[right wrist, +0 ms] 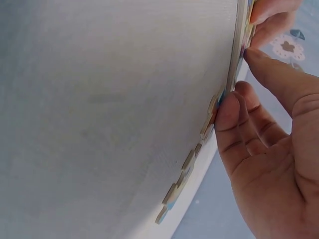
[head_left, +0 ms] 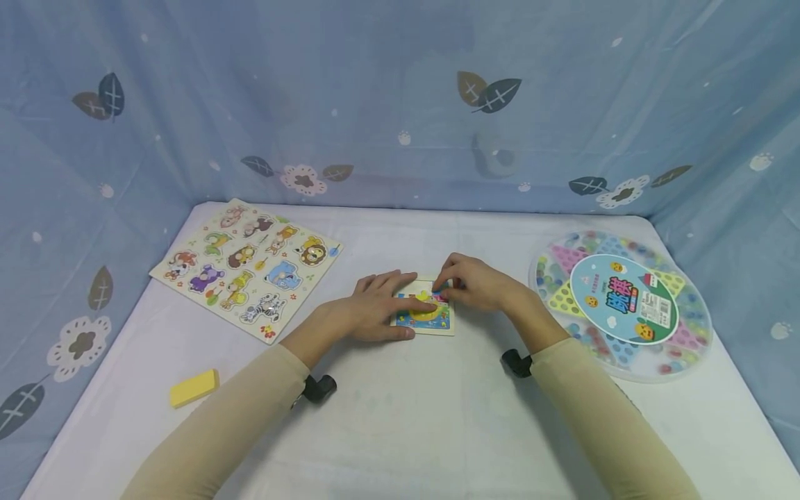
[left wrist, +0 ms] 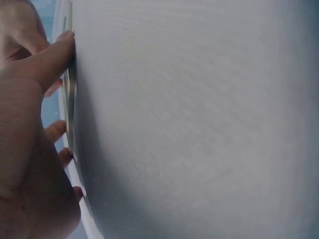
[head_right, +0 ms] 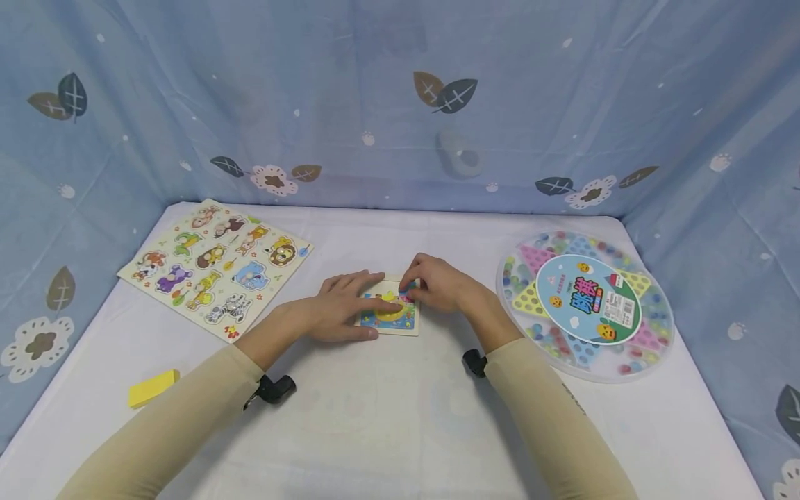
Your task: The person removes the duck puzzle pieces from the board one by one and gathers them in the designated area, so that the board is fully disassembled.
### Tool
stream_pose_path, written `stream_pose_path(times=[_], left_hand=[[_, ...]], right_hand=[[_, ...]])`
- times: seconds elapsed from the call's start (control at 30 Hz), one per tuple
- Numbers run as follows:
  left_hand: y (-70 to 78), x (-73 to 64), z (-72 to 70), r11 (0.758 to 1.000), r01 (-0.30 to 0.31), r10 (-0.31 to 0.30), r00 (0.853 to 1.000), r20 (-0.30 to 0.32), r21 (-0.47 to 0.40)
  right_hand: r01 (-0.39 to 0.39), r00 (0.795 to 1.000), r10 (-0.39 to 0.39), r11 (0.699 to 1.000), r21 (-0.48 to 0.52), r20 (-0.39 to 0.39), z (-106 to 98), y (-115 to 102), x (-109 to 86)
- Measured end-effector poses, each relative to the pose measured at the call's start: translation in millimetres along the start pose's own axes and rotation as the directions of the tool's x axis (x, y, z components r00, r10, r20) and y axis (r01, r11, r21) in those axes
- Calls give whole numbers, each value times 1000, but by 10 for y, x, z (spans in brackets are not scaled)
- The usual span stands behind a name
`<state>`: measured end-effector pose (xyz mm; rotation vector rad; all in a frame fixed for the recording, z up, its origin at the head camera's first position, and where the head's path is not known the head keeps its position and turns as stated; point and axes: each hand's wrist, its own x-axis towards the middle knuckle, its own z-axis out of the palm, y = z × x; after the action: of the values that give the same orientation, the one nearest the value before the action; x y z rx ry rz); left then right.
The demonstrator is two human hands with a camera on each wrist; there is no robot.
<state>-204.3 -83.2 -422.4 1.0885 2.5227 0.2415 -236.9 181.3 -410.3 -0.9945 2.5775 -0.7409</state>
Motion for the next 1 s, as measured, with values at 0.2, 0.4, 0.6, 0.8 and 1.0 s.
stream_pose_path(times=[0.2,0.4,0.6,0.8,1.0], left_hand=[[-4,0,-5,1000,-2,2,1000,4,-1],[-21,8,-4,1000,-4,4,1000,9,-1],[-14,13,1,1000,-12,12,1000,7,-2],[-4,7,-12,1000,-14,15,1000,11,-8],[-25,5,5,1000,-15,15,1000,4,-7]], right_hand=[[-17,1000,16,1000,20,17,-3,-35,11],[-52,998,52,999,6,37,-10,-49,28],[-63,997,62,998,22,41,-16,-58,29],[-50,998,47,997,62,47,-28,-58,23],[-20,999,18,998,65,35,-24,-53,11]])
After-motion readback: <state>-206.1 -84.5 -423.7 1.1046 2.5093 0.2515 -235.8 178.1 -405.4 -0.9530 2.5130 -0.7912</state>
